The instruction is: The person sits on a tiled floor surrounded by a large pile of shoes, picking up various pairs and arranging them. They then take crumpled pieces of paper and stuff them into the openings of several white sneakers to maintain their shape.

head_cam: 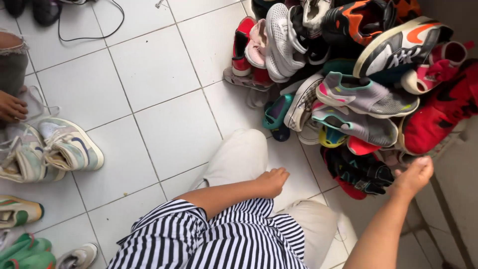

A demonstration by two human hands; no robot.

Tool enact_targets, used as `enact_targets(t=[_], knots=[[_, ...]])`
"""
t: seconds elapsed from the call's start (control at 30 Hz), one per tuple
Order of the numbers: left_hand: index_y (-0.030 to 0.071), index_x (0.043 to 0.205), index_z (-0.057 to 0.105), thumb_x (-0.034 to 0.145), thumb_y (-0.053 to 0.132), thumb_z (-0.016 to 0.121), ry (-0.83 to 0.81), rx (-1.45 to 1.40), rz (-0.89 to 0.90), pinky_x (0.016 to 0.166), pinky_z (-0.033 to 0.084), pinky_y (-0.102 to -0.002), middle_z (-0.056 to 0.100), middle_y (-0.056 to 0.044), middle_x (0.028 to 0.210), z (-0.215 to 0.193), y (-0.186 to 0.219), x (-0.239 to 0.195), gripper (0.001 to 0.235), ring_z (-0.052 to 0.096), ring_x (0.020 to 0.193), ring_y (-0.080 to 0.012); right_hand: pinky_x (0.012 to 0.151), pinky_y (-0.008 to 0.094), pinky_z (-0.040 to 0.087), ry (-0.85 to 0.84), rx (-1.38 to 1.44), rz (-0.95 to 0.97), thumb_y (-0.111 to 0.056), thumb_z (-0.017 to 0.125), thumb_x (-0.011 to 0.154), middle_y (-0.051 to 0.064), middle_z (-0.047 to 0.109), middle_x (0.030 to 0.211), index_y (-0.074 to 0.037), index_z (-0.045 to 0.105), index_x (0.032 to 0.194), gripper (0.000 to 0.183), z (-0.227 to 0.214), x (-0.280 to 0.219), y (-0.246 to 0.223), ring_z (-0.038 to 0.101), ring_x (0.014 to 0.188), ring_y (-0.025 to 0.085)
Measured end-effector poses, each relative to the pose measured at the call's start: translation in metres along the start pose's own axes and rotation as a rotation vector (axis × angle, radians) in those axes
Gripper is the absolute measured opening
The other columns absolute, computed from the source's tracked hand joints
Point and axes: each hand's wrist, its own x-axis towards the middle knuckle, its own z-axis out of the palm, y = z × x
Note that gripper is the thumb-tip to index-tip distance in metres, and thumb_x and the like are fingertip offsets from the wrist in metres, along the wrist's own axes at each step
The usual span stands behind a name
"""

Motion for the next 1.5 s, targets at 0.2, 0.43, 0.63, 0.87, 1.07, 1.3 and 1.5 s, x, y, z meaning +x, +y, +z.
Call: enact_targets(t=[0.2, 0.43, 0.63, 0.87, 1.07, 1.3, 1.5], knots=[[-0.002, 0.15, 0.043, 0.096, 0.007, 0.048, 0.155, 0.125, 0.021, 0.114, 0.038, -0.05, 0.041, -0.025, 0.155, -0.072, -0.039, -0.05, 0.054, 0.043, 0.14, -0.0394, 0.076, 0.032, 0.058, -0.01, 0.153, 0.396, -0.035, 0.057, 0.109, 0.001, 0.066, 0.118, -0.014, 0.065, 0.125, 0.028, -0.018, -0.165, 0.017, 0.064, 0.099, 0.013], [0.006, 0.145, 0.052, 0.098, 0.016, 0.049, 0.135, 0.126, -0.026, 0.103, 0.046, -0.048, 0.055, -0.016, 0.147, -0.103, -0.082, -0.074, 0.048, 0.055, 0.129, -0.0338, 0.077, 0.029, 0.062, 0.134, 0.14, 0.585, -0.017, 0.056, 0.107, 0.01, 0.068, 0.108, -0.005, 0.063, 0.121, 0.019, -0.071, -0.263, -0.015, 0.069, 0.088, 0.018], [0.009, 0.146, 0.051, 0.101, 0.02, 0.049, 0.095, 0.014, -0.079, 0.108, 0.045, -0.043, 0.053, -0.012, 0.151, -0.107, -0.045, -0.1, 0.046, 0.053, 0.134, -0.028, 0.078, 0.029, 0.06, 0.135, 0.164, 0.53, -0.015, 0.055, 0.107, 0.009, 0.07, 0.106, -0.009, 0.064, 0.119, 0.017, -0.092, -0.261, -0.021, 0.068, 0.083, 0.017], [0.004, 0.145, 0.051, 0.103, 0.017, 0.052, 0.166, -0.131, -0.156, 0.104, 0.053, -0.049, 0.06, -0.022, 0.14, -0.13, -0.044, -0.12, 0.044, 0.063, 0.126, -0.036, 0.073, 0.029, 0.06, -0.042, 0.201, 0.316, -0.008, 0.063, 0.101, 0.014, 0.073, 0.099, -0.005, 0.069, 0.119, 0.018, -0.01, -0.209, -0.026, 0.07, 0.077, 0.015], [0.003, 0.141, 0.056, 0.101, 0.016, 0.057, 0.278, -0.335, -0.212, 0.099, 0.055, -0.05, 0.066, -0.024, 0.133, -0.151, -0.069, -0.086, 0.043, 0.067, 0.12, -0.0392, 0.079, 0.035, 0.06, -0.415, 0.073, 0.106, -0.007, 0.068, 0.097, 0.013, 0.077, 0.097, -0.008, 0.077, 0.113, 0.018, 0.095, -0.165, -0.135, 0.074, 0.087, 0.021], [0.005, 0.138, 0.059, 0.1, 0.017, 0.058, 0.245, -0.321, -0.162, 0.097, 0.056, -0.048, 0.069, -0.022, 0.129, -0.27, -0.08, -0.101, 0.04, 0.069, 0.116, -0.0372, 0.078, 0.032, 0.059, -0.562, -0.15, -0.176, -0.015, 0.073, 0.095, 0.001, 0.076, 0.105, -0.02, 0.08, 0.109, 0.017, 0.214, -0.105, -0.244, 0.072, 0.091, 0.02], [0.005, 0.14, 0.058, 0.103, 0.018, 0.054, 0.359, -0.247, -0.203, 0.101, 0.054, -0.048, 0.067, -0.021, 0.132, -0.428, -0.08, -0.156, 0.039, 0.068, 0.119, -0.0348, 0.091, 0.041, 0.054, -0.526, -0.277, -0.25, -0.011, 0.072, 0.094, 0.011, 0.068, 0.114, -0.01, 0.076, 0.115, 0.021, 0.3, -0.048, -0.32, 0.067, 0.1, 0.027]])
